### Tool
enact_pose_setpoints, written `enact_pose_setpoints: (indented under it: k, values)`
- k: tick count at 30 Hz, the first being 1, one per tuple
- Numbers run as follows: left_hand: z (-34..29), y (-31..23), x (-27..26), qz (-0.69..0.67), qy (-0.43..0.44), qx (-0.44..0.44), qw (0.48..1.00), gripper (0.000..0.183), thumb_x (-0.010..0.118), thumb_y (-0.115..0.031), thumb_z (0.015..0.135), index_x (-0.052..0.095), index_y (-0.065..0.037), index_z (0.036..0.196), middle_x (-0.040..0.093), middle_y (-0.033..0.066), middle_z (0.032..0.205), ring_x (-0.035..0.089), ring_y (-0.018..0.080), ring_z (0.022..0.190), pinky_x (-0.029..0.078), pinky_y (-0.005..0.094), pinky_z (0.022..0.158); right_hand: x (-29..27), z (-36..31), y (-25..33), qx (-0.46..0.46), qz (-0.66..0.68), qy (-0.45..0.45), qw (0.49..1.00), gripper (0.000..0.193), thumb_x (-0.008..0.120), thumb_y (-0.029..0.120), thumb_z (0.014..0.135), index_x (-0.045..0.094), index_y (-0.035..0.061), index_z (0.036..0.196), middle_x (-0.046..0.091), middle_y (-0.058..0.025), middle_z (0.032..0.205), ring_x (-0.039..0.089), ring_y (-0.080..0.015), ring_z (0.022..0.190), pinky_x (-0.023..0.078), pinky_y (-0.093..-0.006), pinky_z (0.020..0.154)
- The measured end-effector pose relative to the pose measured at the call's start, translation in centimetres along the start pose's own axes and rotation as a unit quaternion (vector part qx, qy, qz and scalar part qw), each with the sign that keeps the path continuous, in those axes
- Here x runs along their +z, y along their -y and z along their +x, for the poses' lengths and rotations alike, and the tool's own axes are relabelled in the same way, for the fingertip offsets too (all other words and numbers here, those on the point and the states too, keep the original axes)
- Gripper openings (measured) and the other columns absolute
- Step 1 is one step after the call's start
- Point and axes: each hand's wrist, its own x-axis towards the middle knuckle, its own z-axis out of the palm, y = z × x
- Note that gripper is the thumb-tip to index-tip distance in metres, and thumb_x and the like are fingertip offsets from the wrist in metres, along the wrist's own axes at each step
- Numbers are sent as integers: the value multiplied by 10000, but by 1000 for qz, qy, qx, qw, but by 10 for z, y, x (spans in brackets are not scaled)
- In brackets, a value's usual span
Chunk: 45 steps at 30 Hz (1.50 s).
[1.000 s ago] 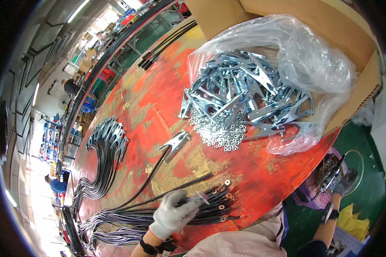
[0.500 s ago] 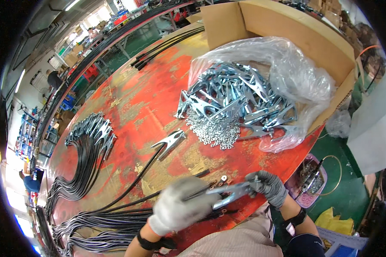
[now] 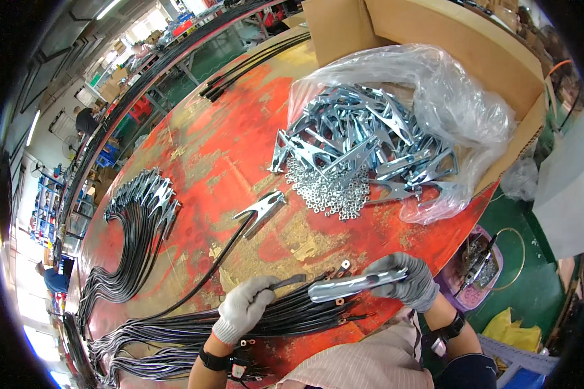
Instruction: Manually assemble metal clamps onto the ends of black cables and secure them using a pneumatic screwdriver.
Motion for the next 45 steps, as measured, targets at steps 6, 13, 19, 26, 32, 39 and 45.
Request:
enact_pose_setpoints:
  k: [6,13,19,26,32,39,45]
  values:
    - [-8,-14,-10,52,41,35,997,265,607,-146,887,646,-95,1144,684,138,963,664,293,814,524,355,718,31,34,24,-186,-256,238,918,291,712,120,842,635,103,1122,680,-71,1057,657,-242,966,518,-351,833]
    - [-13,-15,-20,-12,53,54,997,293,594,-77,885,634,-53,1174,682,161,1023,672,280,915,522,337,807,37,49,21,-197,-238,259,915,195,695,136,848,623,65,1015,670,-79,1074,646,-268,987,511,-349,853]
    - [-16,-11,-22,-24,96,24,995,266,603,-85,885,644,-33,1142,682,158,1016,668,288,922,517,334,814,46,56,20,-149,-222,307,913,255,685,205,858,625,86,1076,662,-60,1046,632,-260,987,498,-351,866]
    - [-18,-11,-24,-59,133,63,987,252,638,-127,859,661,-43,1095,684,163,983,671,304,891,523,350,776,62,60,27,-28,-253,369,894,311,653,298,873,614,137,1136,639,-61,1072,624,-252,994,494,-354,860]
    - [-11,-9,-16,64,124,153,978,212,679,-246,826,704,-129,1001,633,107,744,635,291,681,481,393,561,75,59,10,-171,-337,392,839,291,638,227,830,619,140,1108,635,-67,1033,623,-260,989,506,-360,838]
    - [-16,-31,-12,130,72,172,974,183,715,-173,749,712,-87,910,651,106,728,632,319,663,494,378,591,89,60,-19,-88,-350,421,832,444,700,219,769,590,102,1183,632,-94,1052,615,-288,1001,489,-363,853]
    - [-18,-9,-20,65,54,74,994,308,674,-109,716,689,-105,1023,687,129,872,653,334,759,518,391,668,65,54,-3,1,-200,321,926,409,656,308,901,579,121,1256,654,-86,1104,630,-257,1038,488,-341,903]
